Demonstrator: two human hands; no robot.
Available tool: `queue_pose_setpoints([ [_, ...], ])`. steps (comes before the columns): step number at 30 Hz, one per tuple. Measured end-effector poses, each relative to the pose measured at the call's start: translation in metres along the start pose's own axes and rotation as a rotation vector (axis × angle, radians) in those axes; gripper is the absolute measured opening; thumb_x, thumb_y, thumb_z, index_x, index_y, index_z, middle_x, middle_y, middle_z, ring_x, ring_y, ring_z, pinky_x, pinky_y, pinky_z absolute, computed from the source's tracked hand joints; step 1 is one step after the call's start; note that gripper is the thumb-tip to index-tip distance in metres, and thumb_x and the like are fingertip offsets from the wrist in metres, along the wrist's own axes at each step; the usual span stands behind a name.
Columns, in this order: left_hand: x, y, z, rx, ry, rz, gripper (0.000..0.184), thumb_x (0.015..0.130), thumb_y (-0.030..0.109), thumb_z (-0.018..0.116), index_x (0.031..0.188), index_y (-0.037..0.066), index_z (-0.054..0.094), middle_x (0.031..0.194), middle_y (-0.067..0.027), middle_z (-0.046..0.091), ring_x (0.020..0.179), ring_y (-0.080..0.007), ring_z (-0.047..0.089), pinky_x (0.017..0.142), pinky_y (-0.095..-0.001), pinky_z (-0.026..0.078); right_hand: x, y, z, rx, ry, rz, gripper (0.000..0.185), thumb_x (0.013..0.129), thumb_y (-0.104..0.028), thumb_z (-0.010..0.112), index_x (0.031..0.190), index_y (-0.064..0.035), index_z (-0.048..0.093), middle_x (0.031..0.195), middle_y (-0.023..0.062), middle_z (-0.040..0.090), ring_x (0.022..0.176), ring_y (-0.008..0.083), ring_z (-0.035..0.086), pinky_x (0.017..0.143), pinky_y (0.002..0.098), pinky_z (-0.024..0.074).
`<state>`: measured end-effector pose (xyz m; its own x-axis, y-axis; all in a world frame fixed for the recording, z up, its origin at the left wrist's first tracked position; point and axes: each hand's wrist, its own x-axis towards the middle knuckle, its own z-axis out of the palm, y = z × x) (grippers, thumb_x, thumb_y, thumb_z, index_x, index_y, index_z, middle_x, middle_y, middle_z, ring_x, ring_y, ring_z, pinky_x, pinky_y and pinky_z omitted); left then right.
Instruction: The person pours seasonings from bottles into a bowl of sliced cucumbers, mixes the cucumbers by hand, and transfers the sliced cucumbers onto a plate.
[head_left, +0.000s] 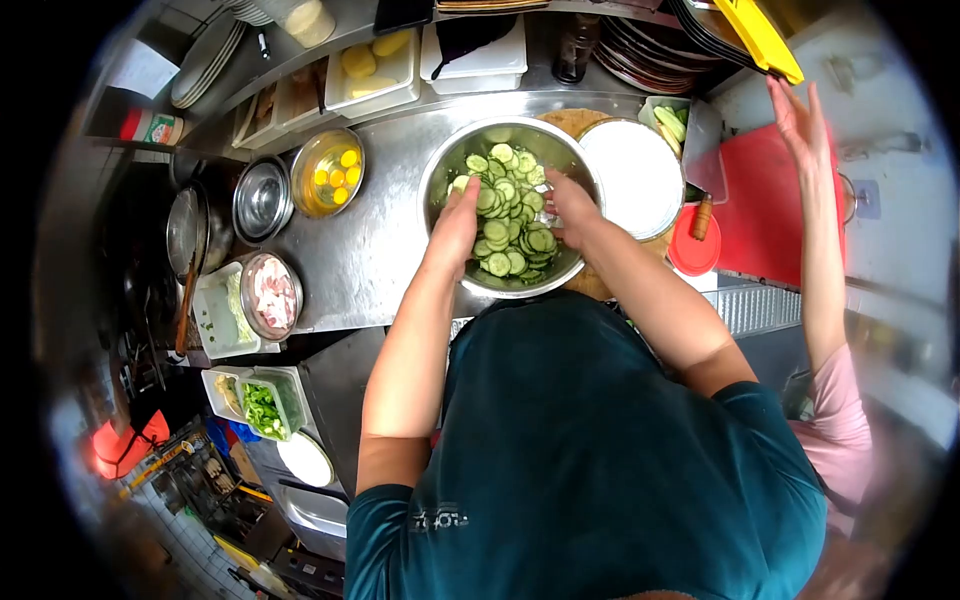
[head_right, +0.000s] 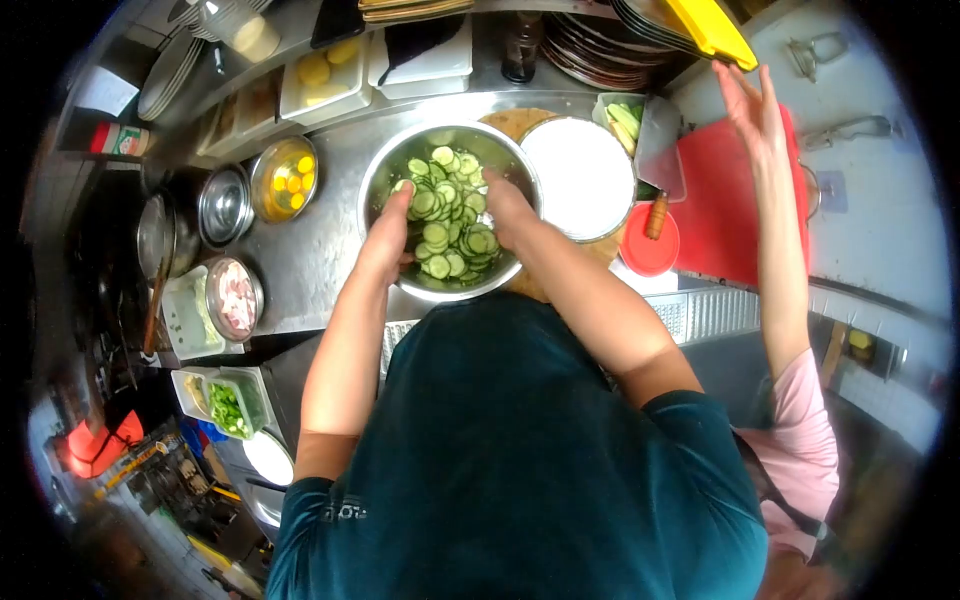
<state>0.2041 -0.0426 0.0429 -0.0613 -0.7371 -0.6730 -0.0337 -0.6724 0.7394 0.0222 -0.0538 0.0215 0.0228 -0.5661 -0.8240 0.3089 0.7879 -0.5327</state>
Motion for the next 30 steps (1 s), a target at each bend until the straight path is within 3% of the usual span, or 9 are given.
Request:
queue_pose_setpoints([
  [3,0.029,-0.028,0.007,-0.189,-0.112,-0.084,0.068,0.106,0.055,0.042,0.156,0.009,0.036,0.15,-0.0183,0.051,0.134,-0.032,0.053,0.11,-0.0448,0.044,0.01,0.016,0.009,0.015,-0.049,0.032,0.05,0.103,-0.053,0.048,0.137,-0.0173,0.055,0.111,0.0026,0.051,0.103,0.0189,0.046,0.097,0.0484,0.0446],
  [6,0.021,-0.028,0.022,-0.388,-0.225,-0.068,0.066,0.106,0.056,0.043,0.149,0.005,0.046,0.148,-0.0169,0.054,0.133,-0.0307,0.053,0.11,-0.0446,0.044,0.009,0.007,0.011,0.166,-0.295,0.126,0.049,0.106,-0.048,0.043,0.138,-0.0152,0.059,0.127,0.0069,0.064,0.119,0.0252,0.058,0.104,0.0505,0.0461],
  [11,0.032,-0.027,0.009,-0.591,-0.356,-0.111,0.07,0.105,0.062,0.038,0.145,0.005,0.05,0.142,-0.0153,0.059,0.131,-0.0317,0.056,0.11,-0.0509,0.045,-0.037,-0.012,0.018,-0.063,-0.334,-0.132,0.055,0.105,-0.05,0.045,0.145,-0.0137,0.054,0.145,0.011,0.056,0.134,0.0254,0.052,0.11,0.0542,0.0395],
  [14,-0.007,0.022,0.01,-0.118,-0.082,-0.116,0.073,0.106,0.061,0.034,0.149,0.003,0.048,0.144,-0.0182,0.057,0.134,-0.0344,0.054,0.114,-0.0473,0.042,-0.057,-0.034,0.011,-0.239,-0.217,-0.256,0.062,0.104,-0.052,0.045,0.153,-0.0131,0.045,0.153,0.0152,0.047,0.142,0.0265,0.043,0.115,0.0538,0.0318],
  [17,0.042,-0.001,-0.009,0.583,0.26,0.391,0.078,0.105,0.062,0.037,0.154,0.002,0.04,0.149,-0.0237,0.052,0.139,-0.0376,0.048,0.116,-0.0461,0.037,0.007,-0.025,-0.004,-0.215,-0.032,-0.362,0.062,0.107,-0.047,0.041,0.152,-0.0052,0.045,0.152,0.0183,0.048,0.142,0.0292,0.043,0.117,0.0439,0.0328],
  [20,0.066,-0.009,0.007,0.357,0.089,0.198,0.08,0.105,0.06,0.04,0.157,0.001,0.035,0.15,-0.0272,0.05,0.14,-0.0392,0.047,0.115,-0.0435,0.038,0.069,0.0,-0.004,-0.282,0.027,-0.21,0.056,0.106,-0.045,0.046,0.144,-0.0031,0.05,0.144,0.0174,0.054,0.131,0.0259,0.052,0.108,0.0388,0.0428],
  [22,0.061,-0.005,0.015,0.027,-0.146,0.099,0.067,0.108,0.053,0.038,0.151,0.002,0.045,0.152,-0.0209,0.048,0.14,-0.0303,0.047,0.115,-0.0369,0.039,0.052,-0.003,0.008,-0.096,-0.13,-0.176,0.053,0.107,-0.046,0.046,0.137,-0.0032,0.056,0.136,0.0142,0.062,0.126,0.0246,0.058,0.107,0.04,0.0452],
  [25,0.041,0.0,0.023,-0.286,-0.212,-0.059,0.069,0.107,0.057,0.038,0.153,0.006,0.043,0.151,-0.0182,0.05,0.141,-0.0307,0.045,0.115,-0.0443,0.038,0.034,-0.022,0.008,0.035,-0.298,0.022,0.047,0.106,-0.043,0.047,0.134,-0.0083,0.061,0.128,0.0096,0.068,0.118,0.0225,0.063,0.101,0.0396,0.0489],
  [30,0.058,-0.024,0.001,-0.562,-0.391,-0.12,0.073,0.105,0.062,0.037,0.152,0.006,0.042,0.152,-0.0175,0.048,0.142,-0.0349,0.044,0.113,-0.0531,0.04,0.011,-0.024,0.007,-0.27,-0.336,-0.168,0.052,0.105,-0.044,0.05,0.139,-0.0063,0.059,0.132,0.01,0.065,0.121,0.0201,0.061,0.104,0.037,0.046],
])
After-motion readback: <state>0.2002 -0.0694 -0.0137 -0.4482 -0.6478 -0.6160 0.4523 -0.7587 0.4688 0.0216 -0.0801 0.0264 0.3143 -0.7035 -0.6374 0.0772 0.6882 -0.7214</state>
